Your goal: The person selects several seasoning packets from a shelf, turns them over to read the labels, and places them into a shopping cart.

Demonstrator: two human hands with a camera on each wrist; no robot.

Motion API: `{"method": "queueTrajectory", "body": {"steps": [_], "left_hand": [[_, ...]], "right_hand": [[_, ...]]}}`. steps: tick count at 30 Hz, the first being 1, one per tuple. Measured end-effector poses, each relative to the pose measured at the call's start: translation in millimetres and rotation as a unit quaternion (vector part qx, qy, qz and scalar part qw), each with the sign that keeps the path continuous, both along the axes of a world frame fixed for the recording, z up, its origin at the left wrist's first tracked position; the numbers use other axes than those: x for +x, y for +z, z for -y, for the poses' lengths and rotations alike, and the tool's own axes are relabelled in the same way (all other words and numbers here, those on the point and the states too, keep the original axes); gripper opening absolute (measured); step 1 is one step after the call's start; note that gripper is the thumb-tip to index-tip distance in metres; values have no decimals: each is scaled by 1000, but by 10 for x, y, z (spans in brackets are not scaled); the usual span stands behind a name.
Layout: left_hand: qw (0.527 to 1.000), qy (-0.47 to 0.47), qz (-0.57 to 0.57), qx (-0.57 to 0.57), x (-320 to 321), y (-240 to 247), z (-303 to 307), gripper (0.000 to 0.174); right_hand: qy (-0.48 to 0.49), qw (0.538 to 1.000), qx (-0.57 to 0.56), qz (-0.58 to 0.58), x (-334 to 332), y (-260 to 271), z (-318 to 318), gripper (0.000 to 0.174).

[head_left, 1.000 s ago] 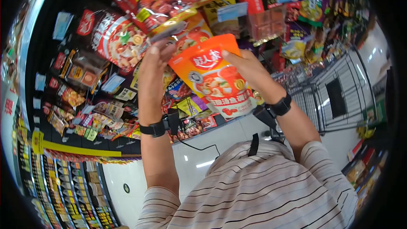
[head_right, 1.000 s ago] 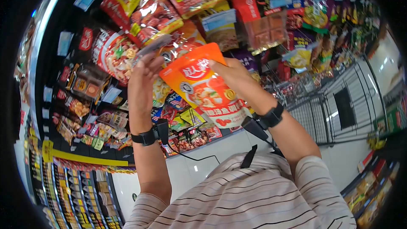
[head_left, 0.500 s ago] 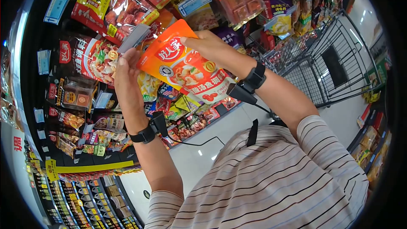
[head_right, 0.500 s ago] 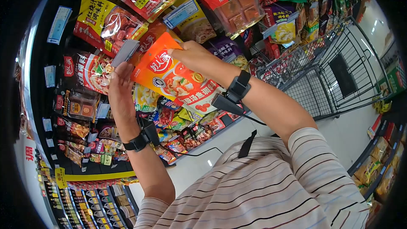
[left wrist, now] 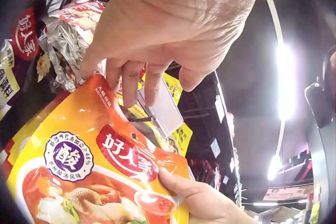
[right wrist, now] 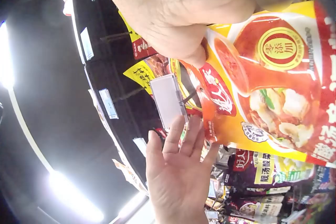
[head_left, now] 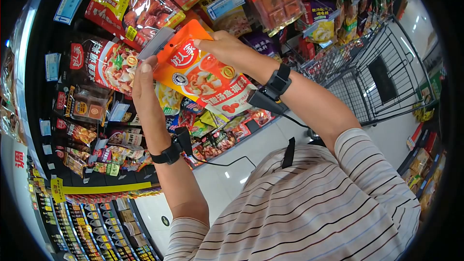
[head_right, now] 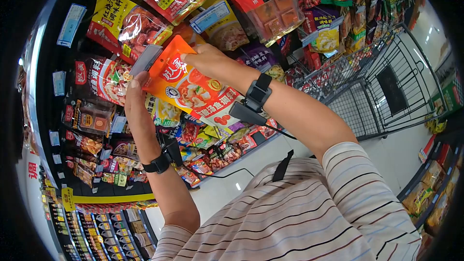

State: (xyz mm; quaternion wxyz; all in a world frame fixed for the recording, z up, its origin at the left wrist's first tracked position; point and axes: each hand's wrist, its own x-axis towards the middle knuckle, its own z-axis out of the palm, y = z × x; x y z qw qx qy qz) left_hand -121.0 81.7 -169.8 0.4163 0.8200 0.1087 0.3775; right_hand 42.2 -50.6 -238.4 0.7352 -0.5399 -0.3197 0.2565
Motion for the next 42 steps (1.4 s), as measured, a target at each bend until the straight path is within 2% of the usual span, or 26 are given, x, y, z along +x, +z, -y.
{"method": "queueTrajectory", "body": {"steps": [3, 8, 15, 18, 21, 24, 25, 27, 29, 30, 31, 34, 35, 37, 40, 42], "left_hand": [[1000, 10, -3, 12, 0, 8, -5, 52], [999, 17, -7, 49, 0, -9, 63, 51], [999, 20, 4, 42, -26, -8, 132, 49], [999, 16, 9, 35, -30, -70, 16, 46], [1000, 15, 8, 10, -54, -88, -27, 44], [999, 40, -1, 22, -94, -93, 59, 46], [1000, 17, 18, 2, -72, -128, -3, 45], [1000, 26, 2, 4, -95, -174, -55, 42], [1000, -25, 0, -20, -128, -197, 131, 38], [999, -42, 15, -21, -117, -240, 49, 34], [999, -42, 13, -1, -125, -271, 4, 32], [999, -30, -7, -25, -224, -403, 29, 33], [1000, -18, -10, 11, -261, -445, 31, 34], [997, -41, -44, -50, -338, -575, 29, 35], [997, -21, -61, -44, -444, -698, 14, 36], [996, -19, -64, -64, -508, -844, -12, 37]], "right_hand": [[-4, 1000, -25, -9, 80, -61, -130, 40], [1, 1000, -8, -21, 95, -41, -163, 38], [3, 998, 23, -57, 93, -68, -192, 37], [-15, 998, -45, -50, 57, 119, -170, 34], [-4, 998, 10, -66, 265, -78, -494, 30], [-14, 996, -11, -82, 383, -135, -626, 28], [-66, 994, -29, -84, 435, -165, -760, 30], [-21, 995, -2, -100, 668, -392, -980, 54], [-41, 991, -30, -121, 666, -346, -856, 65], [-135, 978, -102, -125, 403, -39, -738, 70], [-115, 983, -93, -110, 471, -63, -791, 72], [-77, 989, -75, -105, 701, -221, -948, 58], [-120, 986, -38, -112, 728, -286, -1058, 45], [-53, 990, 9, -127, 862, -313, -1059, 39], [-78, 990, -8, -119, 889, -288, -1107, 37], [-99, 991, 0, -94, 1033, -487, -1243, 41]]}}
